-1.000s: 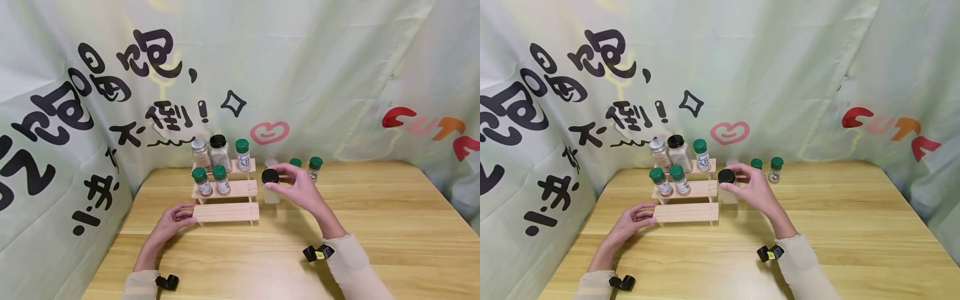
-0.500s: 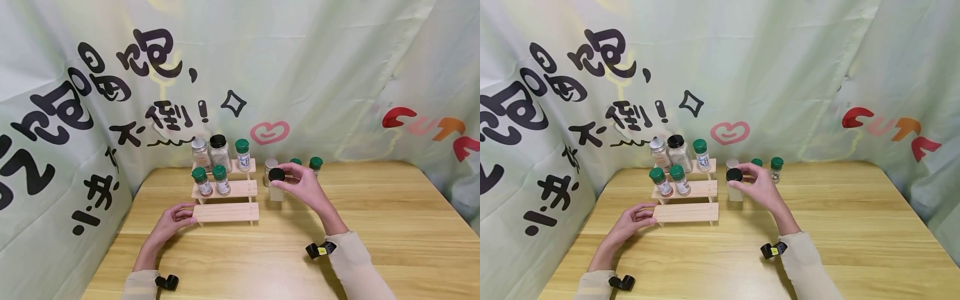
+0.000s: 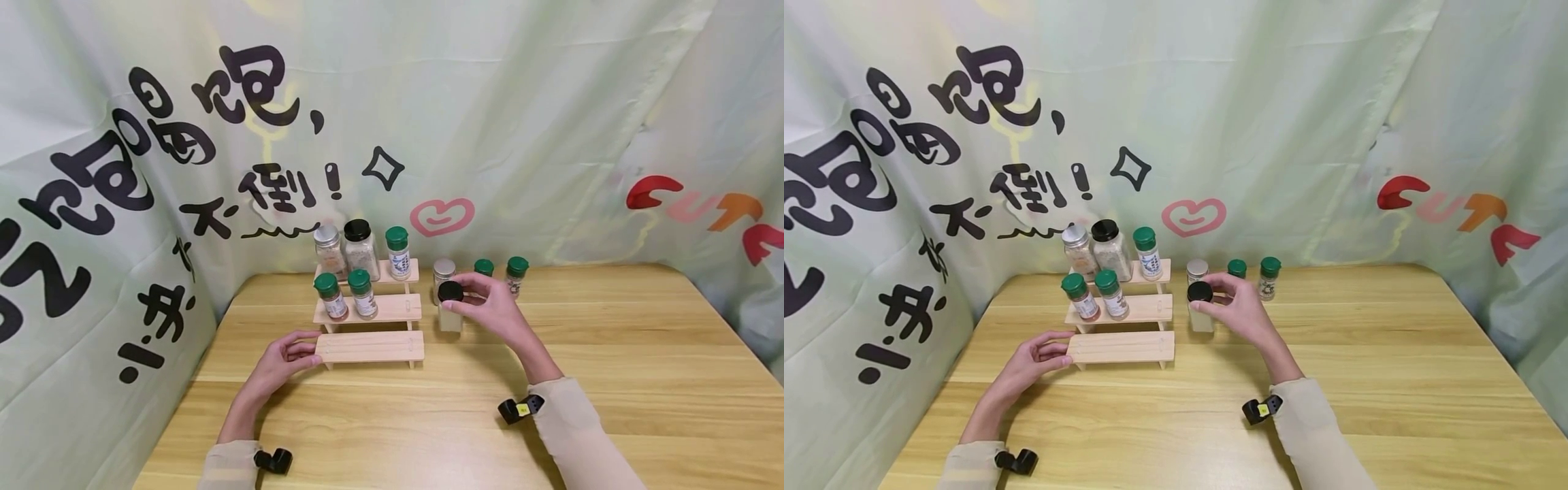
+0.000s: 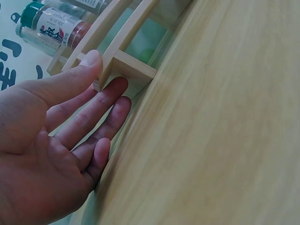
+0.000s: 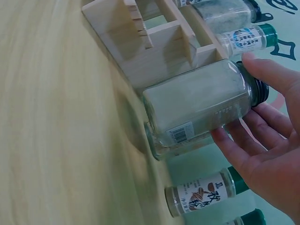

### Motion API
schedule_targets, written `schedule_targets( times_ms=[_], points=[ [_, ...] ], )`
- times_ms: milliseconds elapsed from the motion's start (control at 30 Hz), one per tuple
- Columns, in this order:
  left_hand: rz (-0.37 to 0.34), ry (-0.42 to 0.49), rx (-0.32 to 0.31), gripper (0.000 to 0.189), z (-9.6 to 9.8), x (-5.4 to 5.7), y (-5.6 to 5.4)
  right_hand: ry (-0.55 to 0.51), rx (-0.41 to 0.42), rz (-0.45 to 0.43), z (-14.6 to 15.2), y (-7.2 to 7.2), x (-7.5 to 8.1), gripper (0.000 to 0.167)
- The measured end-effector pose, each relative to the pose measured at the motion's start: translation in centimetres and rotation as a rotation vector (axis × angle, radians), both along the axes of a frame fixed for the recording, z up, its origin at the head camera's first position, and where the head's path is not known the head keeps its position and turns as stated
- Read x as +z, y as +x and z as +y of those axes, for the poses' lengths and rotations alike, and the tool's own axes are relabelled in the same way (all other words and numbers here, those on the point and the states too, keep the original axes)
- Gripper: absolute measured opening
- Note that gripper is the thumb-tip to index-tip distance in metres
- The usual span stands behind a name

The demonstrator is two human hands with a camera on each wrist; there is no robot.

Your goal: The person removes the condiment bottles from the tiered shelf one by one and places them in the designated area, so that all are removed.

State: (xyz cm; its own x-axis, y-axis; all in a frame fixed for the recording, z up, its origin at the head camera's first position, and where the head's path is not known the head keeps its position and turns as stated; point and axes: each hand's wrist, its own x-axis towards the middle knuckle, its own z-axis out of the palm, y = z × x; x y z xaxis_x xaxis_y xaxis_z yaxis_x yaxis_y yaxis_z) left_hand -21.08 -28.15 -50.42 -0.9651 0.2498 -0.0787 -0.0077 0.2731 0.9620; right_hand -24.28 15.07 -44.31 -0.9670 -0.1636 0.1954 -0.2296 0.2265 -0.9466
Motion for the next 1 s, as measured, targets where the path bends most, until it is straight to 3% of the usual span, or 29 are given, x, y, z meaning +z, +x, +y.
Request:
schedule_targets(
  times_ms=[400, 1000],
  points=[
    [-0.001, -0.009, -0.004, 0.052, 0.1, 0.0, 0.0, -0.036, 0.040, -0.008, -0.6, -0.5, -1.4, 0.041],
    [-0.005, -0.032, 0.013, 0.053, 0.1, 0.1, 0.0, -0.032, 0.072, -0.010, -0.5, -0.9, -1.8, 0.042]
  ],
)
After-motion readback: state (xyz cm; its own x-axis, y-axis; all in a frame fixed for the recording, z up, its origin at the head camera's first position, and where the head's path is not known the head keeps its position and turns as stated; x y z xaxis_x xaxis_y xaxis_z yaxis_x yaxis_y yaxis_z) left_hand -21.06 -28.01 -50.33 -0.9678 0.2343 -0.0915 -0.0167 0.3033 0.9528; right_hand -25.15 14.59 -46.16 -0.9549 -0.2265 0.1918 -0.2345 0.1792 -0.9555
